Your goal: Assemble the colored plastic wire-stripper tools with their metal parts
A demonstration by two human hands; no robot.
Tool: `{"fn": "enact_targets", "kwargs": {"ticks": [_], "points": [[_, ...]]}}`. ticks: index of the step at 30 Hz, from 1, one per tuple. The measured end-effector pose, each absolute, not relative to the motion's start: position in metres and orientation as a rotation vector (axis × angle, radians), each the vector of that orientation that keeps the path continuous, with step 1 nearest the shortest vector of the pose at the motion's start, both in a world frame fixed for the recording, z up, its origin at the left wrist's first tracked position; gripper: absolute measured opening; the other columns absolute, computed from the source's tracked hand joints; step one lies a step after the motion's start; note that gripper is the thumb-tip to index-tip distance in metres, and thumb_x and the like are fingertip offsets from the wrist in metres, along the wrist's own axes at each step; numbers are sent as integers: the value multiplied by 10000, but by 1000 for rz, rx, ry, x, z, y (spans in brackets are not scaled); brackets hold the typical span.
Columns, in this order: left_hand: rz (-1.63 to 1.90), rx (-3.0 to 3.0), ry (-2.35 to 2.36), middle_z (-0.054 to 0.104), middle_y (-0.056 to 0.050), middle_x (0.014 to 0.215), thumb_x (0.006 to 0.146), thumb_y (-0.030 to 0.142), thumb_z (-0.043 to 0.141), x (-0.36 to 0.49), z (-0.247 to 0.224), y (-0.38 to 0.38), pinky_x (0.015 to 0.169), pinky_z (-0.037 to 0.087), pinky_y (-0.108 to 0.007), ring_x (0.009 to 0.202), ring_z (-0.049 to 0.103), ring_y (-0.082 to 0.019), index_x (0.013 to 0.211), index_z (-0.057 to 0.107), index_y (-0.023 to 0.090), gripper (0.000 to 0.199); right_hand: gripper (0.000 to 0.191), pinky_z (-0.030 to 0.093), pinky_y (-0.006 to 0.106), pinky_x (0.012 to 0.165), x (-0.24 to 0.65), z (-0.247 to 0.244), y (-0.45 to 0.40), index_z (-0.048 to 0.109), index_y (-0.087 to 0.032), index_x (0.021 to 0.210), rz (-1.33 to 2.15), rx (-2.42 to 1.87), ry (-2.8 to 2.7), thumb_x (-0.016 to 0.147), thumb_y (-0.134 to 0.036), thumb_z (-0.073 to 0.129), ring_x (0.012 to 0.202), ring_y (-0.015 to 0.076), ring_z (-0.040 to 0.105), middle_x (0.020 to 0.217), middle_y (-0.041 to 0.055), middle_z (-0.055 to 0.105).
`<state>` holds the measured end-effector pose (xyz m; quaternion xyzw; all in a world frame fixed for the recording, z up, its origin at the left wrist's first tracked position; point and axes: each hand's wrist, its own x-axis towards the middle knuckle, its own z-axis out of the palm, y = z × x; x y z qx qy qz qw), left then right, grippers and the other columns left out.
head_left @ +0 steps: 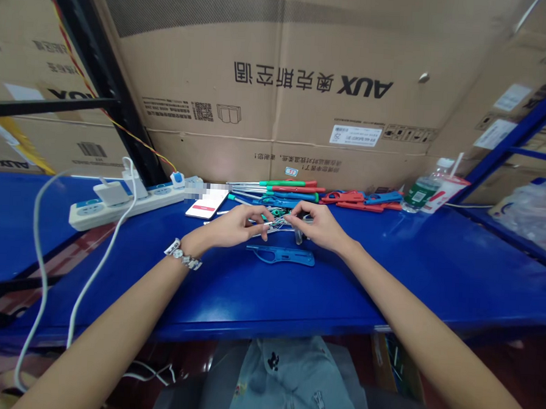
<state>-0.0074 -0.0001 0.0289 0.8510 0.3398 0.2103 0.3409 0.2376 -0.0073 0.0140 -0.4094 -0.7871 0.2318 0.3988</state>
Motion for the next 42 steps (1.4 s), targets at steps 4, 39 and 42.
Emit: {"fn": "enact_targets", "kwargs": {"ticks": [4, 39, 42], "points": [[523, 2188, 883, 765, -66, 848, 961, 368, 552, -8, 30, -2, 539, 351, -248, 505, 435, -91, 1105, 628, 163, 261, 188, 459, 338, 738, 240, 17, -5, 682, -207, 808, 412, -994, -2063, 918, -360, 679, 728, 182, 632, 801, 28, 726], [412, 2178, 905, 766, -55, 812, 972, 385, 545, -7, 29, -3, 538, 354, -250, 484, 404, -88, 1111, 589, 168, 261, 374, 483, 328, 634, 233, 21, -1, 587, -202, 773, 772, -966, -1853, 721, -482, 829, 673, 168, 607, 733, 6, 653], [417, 2153, 906, 766, -55, 811, 976, 390, 542, -7, 30, -3, 526, 347, -246, 472, 387, -83, 1094, 580, 173, 250, 354, 502, 344, 655, 232, 22, -2, 588, -204, 786, 800, -941, -1835, 723, -458, 827, 692, 176, 627, 756, 13, 662]]}}
